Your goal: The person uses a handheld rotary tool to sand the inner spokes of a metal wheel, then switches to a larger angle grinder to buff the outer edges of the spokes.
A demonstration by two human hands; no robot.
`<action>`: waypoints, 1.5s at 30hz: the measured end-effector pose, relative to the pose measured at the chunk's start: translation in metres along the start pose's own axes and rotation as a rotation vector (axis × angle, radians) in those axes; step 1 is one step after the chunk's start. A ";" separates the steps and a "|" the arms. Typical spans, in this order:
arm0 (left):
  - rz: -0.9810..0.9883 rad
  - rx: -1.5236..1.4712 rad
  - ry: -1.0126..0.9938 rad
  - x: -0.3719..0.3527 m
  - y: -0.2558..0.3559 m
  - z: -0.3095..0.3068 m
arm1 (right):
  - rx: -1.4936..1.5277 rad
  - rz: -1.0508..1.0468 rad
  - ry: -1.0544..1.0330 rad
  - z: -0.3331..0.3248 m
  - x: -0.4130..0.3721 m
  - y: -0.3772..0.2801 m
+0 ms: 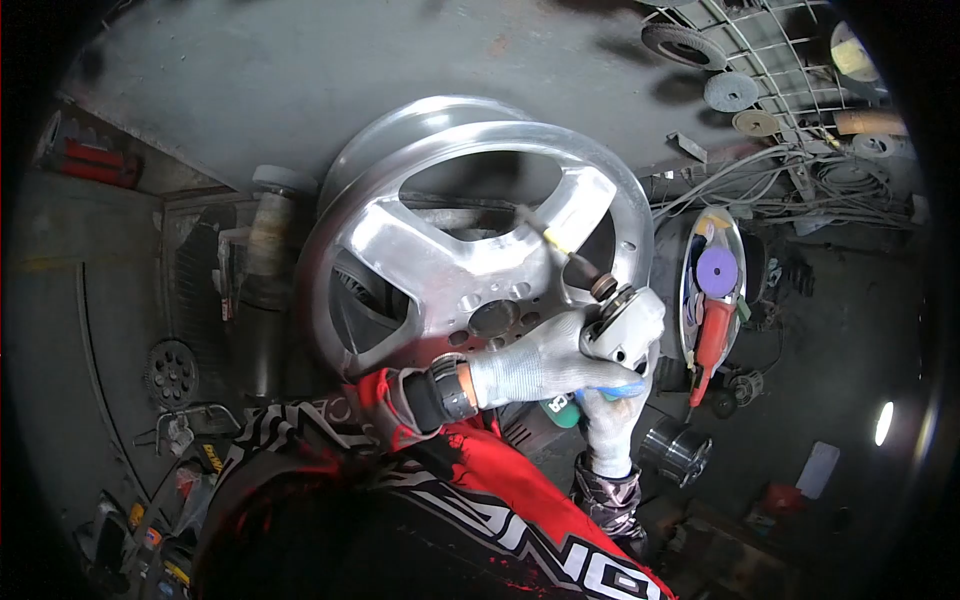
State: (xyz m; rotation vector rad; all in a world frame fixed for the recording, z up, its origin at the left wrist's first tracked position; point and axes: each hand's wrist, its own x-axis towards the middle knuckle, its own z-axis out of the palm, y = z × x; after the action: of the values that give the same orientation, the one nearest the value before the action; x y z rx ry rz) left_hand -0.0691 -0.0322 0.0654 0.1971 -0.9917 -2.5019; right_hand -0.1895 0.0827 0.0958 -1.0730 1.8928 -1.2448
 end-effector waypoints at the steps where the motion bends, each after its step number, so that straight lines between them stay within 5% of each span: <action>1: -0.006 -0.048 -0.043 0.004 0.004 0.000 | 0.054 0.003 0.052 0.004 0.001 -0.006; 10: -0.008 -0.063 -0.112 0.002 0.003 -0.011 | -0.076 -0.125 0.073 0.017 0.004 -0.013; 19: -0.005 0.033 -0.089 -0.024 -0.019 -0.024 | -0.011 0.001 0.010 0.028 -0.016 -0.006; 28: -0.037 -0.021 0.079 -0.035 -0.015 -0.013 | -0.003 0.009 -0.043 0.028 -0.018 -0.005; 45: -0.014 0.089 -0.069 -0.020 -0.003 -0.022 | -0.044 0.024 0.031 0.029 -0.013 -0.013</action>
State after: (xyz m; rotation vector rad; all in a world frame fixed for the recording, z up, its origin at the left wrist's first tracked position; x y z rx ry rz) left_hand -0.0464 -0.0348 0.0466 0.1461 -1.1343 -2.4942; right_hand -0.1553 0.0793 0.0984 -1.0567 1.9590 -1.2183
